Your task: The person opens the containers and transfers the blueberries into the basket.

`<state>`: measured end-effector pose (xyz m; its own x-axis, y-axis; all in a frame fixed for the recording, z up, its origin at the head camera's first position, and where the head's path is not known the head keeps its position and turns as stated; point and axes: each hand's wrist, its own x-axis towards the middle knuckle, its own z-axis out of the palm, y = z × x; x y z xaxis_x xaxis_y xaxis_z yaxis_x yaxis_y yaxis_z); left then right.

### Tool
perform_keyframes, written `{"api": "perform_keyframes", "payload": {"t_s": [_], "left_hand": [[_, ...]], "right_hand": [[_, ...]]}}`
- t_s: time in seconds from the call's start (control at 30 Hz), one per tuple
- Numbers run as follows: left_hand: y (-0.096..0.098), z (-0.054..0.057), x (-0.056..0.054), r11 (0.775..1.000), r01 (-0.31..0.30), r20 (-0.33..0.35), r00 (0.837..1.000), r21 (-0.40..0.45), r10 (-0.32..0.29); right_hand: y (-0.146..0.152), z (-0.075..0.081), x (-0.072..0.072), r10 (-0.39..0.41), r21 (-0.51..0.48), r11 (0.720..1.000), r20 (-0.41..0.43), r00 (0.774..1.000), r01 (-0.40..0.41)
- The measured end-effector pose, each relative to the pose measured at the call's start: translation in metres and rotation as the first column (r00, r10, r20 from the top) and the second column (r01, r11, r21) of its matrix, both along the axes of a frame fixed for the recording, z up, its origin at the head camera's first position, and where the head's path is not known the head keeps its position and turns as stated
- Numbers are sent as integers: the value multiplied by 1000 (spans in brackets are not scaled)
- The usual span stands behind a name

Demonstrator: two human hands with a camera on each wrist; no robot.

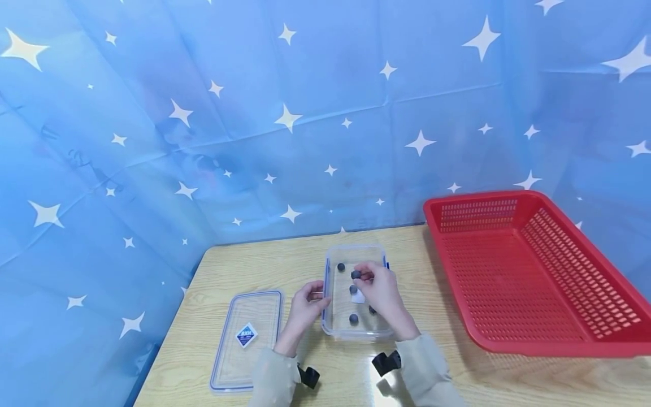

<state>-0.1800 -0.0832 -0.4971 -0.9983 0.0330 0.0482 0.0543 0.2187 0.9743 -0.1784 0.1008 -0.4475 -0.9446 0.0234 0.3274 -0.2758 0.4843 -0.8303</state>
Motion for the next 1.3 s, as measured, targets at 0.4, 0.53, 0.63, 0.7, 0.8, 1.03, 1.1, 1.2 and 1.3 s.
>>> {"api": "perform_keyframes", "payload": {"t_s": [0.4,0.53,0.63,0.7,0.8,1.03,1.1,1.2,1.3], "left_hand": [[-2,1,2,1000,10,0,1000,-27,-10],[-2,1,3,1000,8,6,1000,-16,-8],[-2,1,4,1000,1,7,1000,0,-1],[-3,1,3,1000,-2,5,1000,2,2],[-3,1,3,1000,-4,7,1000,-8,4],[-2,2,3,1000,-5,7,1000,-14,5],[-2,2,4,1000,-5,13,1000,-19,6],[-1,4,5,1000,2,18,1000,-13,-2],[1,12,8,1000,16,18,1000,3,-16]], "right_hand": [[23,37,9,-56,18,998,-16,998,56],[35,49,10,-91,45,994,-93,991,96],[43,57,11,-123,69,988,-157,980,135],[48,62,12,-141,76,985,-180,973,157],[56,68,13,-166,89,979,-186,968,185],[81,78,17,-190,109,973,-141,972,206],[91,77,18,-202,109,971,-110,973,214],[110,69,18,-220,98,969,-61,974,225],[128,65,21,-246,100,964,-15,969,246]]}}
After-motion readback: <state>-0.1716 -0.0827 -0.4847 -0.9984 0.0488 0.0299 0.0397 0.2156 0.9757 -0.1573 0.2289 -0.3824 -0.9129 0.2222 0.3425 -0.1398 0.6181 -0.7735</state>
